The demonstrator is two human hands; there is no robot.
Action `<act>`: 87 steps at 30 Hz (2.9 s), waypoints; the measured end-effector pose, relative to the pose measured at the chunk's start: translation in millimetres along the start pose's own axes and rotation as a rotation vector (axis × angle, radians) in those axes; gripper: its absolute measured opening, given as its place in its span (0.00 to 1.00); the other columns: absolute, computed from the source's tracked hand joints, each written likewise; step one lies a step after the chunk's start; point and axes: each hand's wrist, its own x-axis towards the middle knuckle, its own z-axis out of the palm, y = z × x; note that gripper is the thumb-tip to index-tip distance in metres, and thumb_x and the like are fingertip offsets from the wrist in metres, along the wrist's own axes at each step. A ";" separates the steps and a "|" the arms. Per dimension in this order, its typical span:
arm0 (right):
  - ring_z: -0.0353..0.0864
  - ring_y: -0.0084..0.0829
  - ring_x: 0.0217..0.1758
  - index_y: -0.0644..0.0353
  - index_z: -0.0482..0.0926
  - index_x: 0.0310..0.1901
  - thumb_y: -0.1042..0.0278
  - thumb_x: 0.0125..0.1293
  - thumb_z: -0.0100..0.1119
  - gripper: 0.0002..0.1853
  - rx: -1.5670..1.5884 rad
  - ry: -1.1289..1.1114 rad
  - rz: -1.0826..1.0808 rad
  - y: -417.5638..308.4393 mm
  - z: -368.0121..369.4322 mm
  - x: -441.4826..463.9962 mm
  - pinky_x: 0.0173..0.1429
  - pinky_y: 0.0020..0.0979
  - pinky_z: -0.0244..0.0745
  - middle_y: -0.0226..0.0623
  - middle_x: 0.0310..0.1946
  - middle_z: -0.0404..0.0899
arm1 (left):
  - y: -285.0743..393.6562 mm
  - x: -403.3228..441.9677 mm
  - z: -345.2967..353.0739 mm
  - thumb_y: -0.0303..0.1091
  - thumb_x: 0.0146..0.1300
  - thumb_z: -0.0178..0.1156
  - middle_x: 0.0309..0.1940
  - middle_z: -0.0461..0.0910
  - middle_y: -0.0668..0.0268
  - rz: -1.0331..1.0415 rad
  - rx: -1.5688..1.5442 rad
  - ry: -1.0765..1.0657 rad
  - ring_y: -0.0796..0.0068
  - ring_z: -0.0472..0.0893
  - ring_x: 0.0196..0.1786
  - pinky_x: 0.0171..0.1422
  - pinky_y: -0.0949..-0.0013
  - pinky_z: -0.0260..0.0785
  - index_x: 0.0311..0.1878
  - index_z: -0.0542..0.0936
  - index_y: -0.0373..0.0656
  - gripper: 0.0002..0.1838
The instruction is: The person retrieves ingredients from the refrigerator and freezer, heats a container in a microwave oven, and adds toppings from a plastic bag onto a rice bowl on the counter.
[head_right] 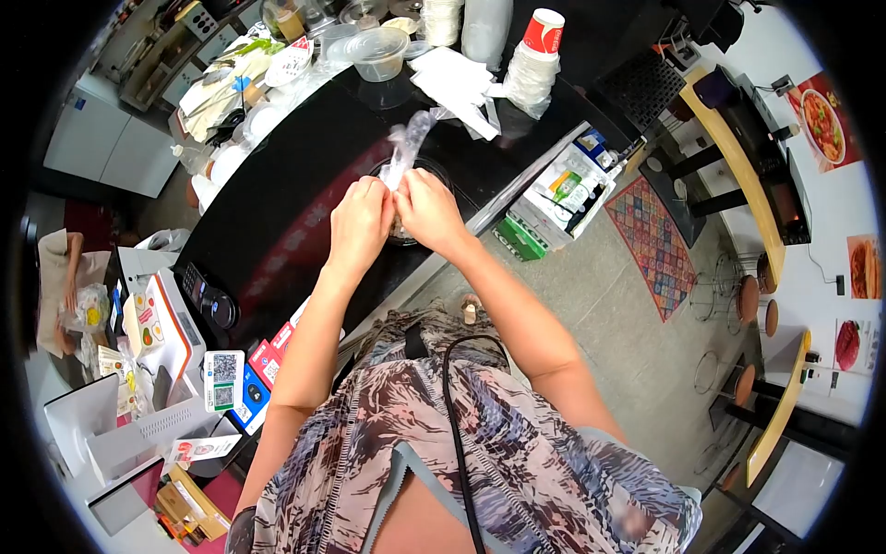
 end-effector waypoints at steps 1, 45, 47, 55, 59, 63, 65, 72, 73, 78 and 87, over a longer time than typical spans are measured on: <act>0.77 0.45 0.38 0.65 0.71 0.32 0.71 0.63 0.57 0.08 -0.092 0.088 -0.085 0.4 3.2 -0.4 0.43 0.42 0.72 0.45 0.31 0.76 | -1.4 1.1 2.5 0.28 0.60 0.61 0.33 0.75 0.58 0.022 -0.028 -0.018 0.54 0.78 0.36 0.38 0.56 0.72 0.34 0.72 0.38 0.07; 0.78 0.51 0.37 0.67 0.72 0.32 0.75 0.61 0.58 0.06 -0.090 0.183 -0.138 5.9 16.0 -2.0 0.42 0.46 0.74 0.48 0.31 0.75 | -13.9 -5.7 24.2 0.34 0.61 0.63 0.30 0.78 0.58 -0.185 -0.029 0.022 0.54 0.81 0.33 0.37 0.54 0.73 0.33 0.75 0.40 0.09; 0.78 0.51 0.37 0.67 0.72 0.32 0.75 0.61 0.58 0.05 -0.112 0.176 -0.150 6.2 16.3 -1.7 0.42 0.46 0.74 0.49 0.31 0.75 | -15.2 -5.7 23.9 0.33 0.61 0.62 0.30 0.78 0.57 -0.191 -0.010 -0.001 0.53 0.81 0.33 0.37 0.54 0.73 0.33 0.75 0.40 0.08; 0.78 0.51 0.39 0.65 0.71 0.32 0.75 0.61 0.58 0.05 -0.195 0.218 -0.197 7.8 19.3 2.4 0.44 0.46 0.74 0.49 0.32 0.75 | -14.7 -2.1 28.2 0.34 0.62 0.60 0.29 0.80 0.54 -0.211 0.255 -0.058 0.52 0.82 0.33 0.35 0.53 0.76 0.32 0.73 0.38 0.09; 0.81 0.50 0.36 0.65 0.72 0.32 0.69 0.62 0.59 0.09 -0.338 0.287 -0.181 1.3 17.1 2.3 0.40 0.46 0.78 0.49 0.32 0.77 | -17.5 -0.7 28.8 0.34 0.63 0.59 0.26 0.82 0.52 -0.286 0.246 -0.193 0.53 0.85 0.30 0.33 0.55 0.78 0.33 0.74 0.35 0.11; 0.83 0.52 0.38 0.67 0.76 0.35 0.64 0.65 0.56 0.12 -0.401 0.080 0.118 -2.9 18.4 0.2 0.42 0.48 0.78 0.54 0.37 0.81 | -20.7 -1.5 32.5 0.32 0.64 0.57 0.27 0.83 0.51 -0.218 0.228 -0.212 0.54 0.86 0.31 0.34 0.57 0.80 0.35 0.74 0.33 0.09; 0.83 0.53 0.38 0.68 0.77 0.36 0.65 0.66 0.55 0.12 -0.368 0.104 0.068 9.0 24.8 -0.2 0.43 0.48 0.78 0.54 0.37 0.81 | -21.2 -1.6 35.6 0.31 0.64 0.56 0.27 0.83 0.50 -0.208 0.218 -0.218 0.54 0.86 0.31 0.34 0.57 0.80 0.36 0.74 0.33 0.09; 0.82 0.54 0.37 0.69 0.79 0.35 0.68 0.67 0.53 0.11 -0.303 0.162 -0.025 20.0 28.0 -3.7 0.45 0.49 0.77 0.55 0.35 0.81 | -16.9 -2.6 43.1 0.28 0.63 0.55 0.29 0.83 0.51 -0.211 0.220 -0.263 0.54 0.86 0.33 0.34 0.59 0.81 0.41 0.72 0.32 0.08; 0.82 0.54 0.37 0.69 0.79 0.35 0.68 0.67 0.53 0.11 -0.304 0.161 -0.025 20.8 26.6 -5.6 0.45 0.49 0.77 0.55 0.35 0.81 | -17.9 -4.5 44.0 0.28 0.63 0.55 0.29 0.83 0.51 -0.211 0.219 -0.263 0.54 0.86 0.33 0.34 0.59 0.81 0.41 0.72 0.32 0.08; 0.83 0.53 0.38 0.70 0.79 0.36 0.70 0.64 0.53 0.10 -0.319 0.113 -0.043 25.2 25.0 -16.3 0.44 0.47 0.79 0.54 0.35 0.81 | -20.6 -14.3 43.5 0.26 0.63 0.53 0.32 0.83 0.48 -0.137 0.172 -0.281 0.52 0.86 0.33 0.35 0.58 0.80 0.43 0.72 0.31 0.09; 0.81 0.53 0.35 0.66 0.78 0.35 0.71 0.63 0.55 0.07 -0.199 0.128 -0.166 33.9 14.7 -25.3 0.41 0.47 0.77 0.52 0.33 0.80 | -32.3 -23.1 38.1 0.26 0.62 0.53 0.36 0.82 0.45 -0.097 -0.068 -0.288 0.46 0.83 0.39 0.43 0.50 0.76 0.52 0.74 0.31 0.16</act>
